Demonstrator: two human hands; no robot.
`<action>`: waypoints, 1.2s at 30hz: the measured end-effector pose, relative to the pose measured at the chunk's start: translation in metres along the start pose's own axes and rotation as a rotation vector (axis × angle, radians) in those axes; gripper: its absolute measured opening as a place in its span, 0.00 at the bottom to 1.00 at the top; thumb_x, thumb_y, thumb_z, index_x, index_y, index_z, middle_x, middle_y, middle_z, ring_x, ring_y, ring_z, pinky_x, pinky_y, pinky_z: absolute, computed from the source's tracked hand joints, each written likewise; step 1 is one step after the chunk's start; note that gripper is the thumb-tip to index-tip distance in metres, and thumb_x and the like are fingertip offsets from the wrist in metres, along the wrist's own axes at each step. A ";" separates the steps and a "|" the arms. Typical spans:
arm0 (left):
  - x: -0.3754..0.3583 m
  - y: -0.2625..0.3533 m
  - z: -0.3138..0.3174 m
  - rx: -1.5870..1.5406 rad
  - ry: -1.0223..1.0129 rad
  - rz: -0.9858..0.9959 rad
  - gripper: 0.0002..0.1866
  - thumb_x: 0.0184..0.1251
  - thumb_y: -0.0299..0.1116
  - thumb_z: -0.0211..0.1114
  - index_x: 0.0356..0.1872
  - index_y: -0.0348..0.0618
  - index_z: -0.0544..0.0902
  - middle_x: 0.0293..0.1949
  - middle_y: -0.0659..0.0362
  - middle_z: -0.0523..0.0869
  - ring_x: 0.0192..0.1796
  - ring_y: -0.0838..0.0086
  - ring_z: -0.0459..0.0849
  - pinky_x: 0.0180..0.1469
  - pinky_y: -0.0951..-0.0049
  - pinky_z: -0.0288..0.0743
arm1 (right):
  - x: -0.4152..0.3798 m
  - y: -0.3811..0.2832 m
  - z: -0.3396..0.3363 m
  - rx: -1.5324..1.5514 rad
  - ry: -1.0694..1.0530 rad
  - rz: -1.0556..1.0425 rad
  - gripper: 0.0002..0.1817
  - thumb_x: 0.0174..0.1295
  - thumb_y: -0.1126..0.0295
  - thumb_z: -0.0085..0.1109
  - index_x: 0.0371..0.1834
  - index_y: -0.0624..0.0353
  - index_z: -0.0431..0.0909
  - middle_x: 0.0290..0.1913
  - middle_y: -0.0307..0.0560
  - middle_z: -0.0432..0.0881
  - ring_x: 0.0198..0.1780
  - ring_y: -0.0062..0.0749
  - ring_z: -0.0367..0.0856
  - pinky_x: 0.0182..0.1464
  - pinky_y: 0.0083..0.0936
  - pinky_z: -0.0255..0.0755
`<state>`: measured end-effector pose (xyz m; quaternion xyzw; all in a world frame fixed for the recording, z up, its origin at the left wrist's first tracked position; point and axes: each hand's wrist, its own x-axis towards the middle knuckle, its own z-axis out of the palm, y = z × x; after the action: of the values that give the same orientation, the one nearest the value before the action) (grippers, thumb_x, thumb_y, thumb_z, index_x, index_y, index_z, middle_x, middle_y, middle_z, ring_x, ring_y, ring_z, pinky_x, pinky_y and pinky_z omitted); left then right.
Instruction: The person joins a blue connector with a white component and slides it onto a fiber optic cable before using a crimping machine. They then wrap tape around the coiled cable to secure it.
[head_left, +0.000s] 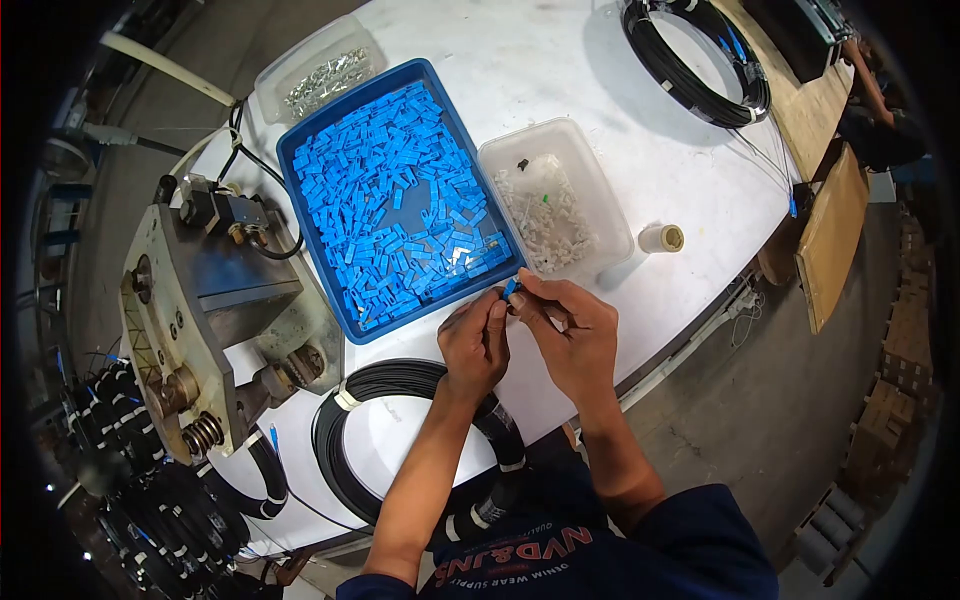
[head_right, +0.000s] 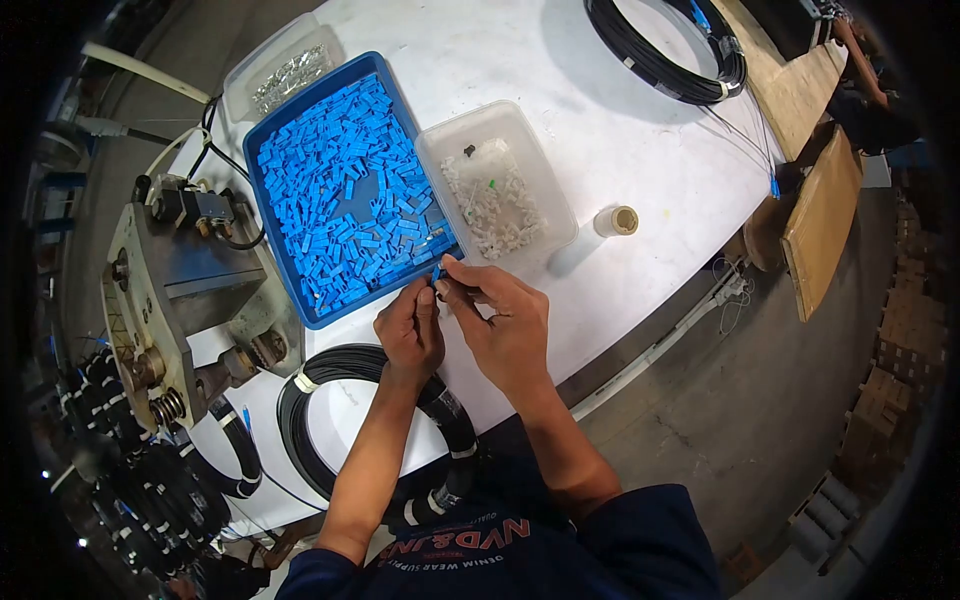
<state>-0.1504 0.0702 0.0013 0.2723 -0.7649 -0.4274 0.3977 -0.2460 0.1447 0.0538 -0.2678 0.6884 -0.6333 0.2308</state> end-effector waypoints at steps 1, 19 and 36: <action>0.001 0.001 0.000 -0.017 0.003 0.017 0.11 0.77 0.28 0.56 0.46 0.28 0.83 0.21 0.59 0.80 0.21 0.81 0.73 0.25 0.79 0.67 | -0.002 0.000 -0.001 -0.015 -0.003 -0.015 0.13 0.59 0.83 0.67 0.48 0.69 0.84 0.42 0.51 0.89 0.41 0.26 0.89 0.44 0.21 0.82; -0.087 0.002 -0.175 -0.051 0.209 -0.264 0.14 0.78 0.34 0.56 0.41 0.32 0.84 0.40 0.50 0.89 0.48 0.68 0.86 0.54 0.69 0.75 | -0.113 0.033 0.031 -0.467 -0.534 -0.218 0.45 0.51 0.67 0.77 0.70 0.71 0.63 0.58 0.63 0.74 0.58 0.54 0.73 0.59 0.42 0.69; -0.298 -0.002 -0.286 0.286 0.939 -0.787 0.39 0.69 0.41 0.68 0.73 0.32 0.60 0.63 0.42 0.75 0.64 0.57 0.74 0.65 0.58 0.68 | -0.092 0.061 0.050 -0.480 -0.454 -0.116 0.37 0.48 0.71 0.73 0.63 0.72 0.70 0.51 0.58 0.79 0.51 0.44 0.80 0.56 0.34 0.73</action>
<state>0.2494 0.1694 -0.0218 0.7426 -0.4006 -0.2701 0.4638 -0.1489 0.1716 -0.0137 -0.4873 0.7326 -0.3895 0.2723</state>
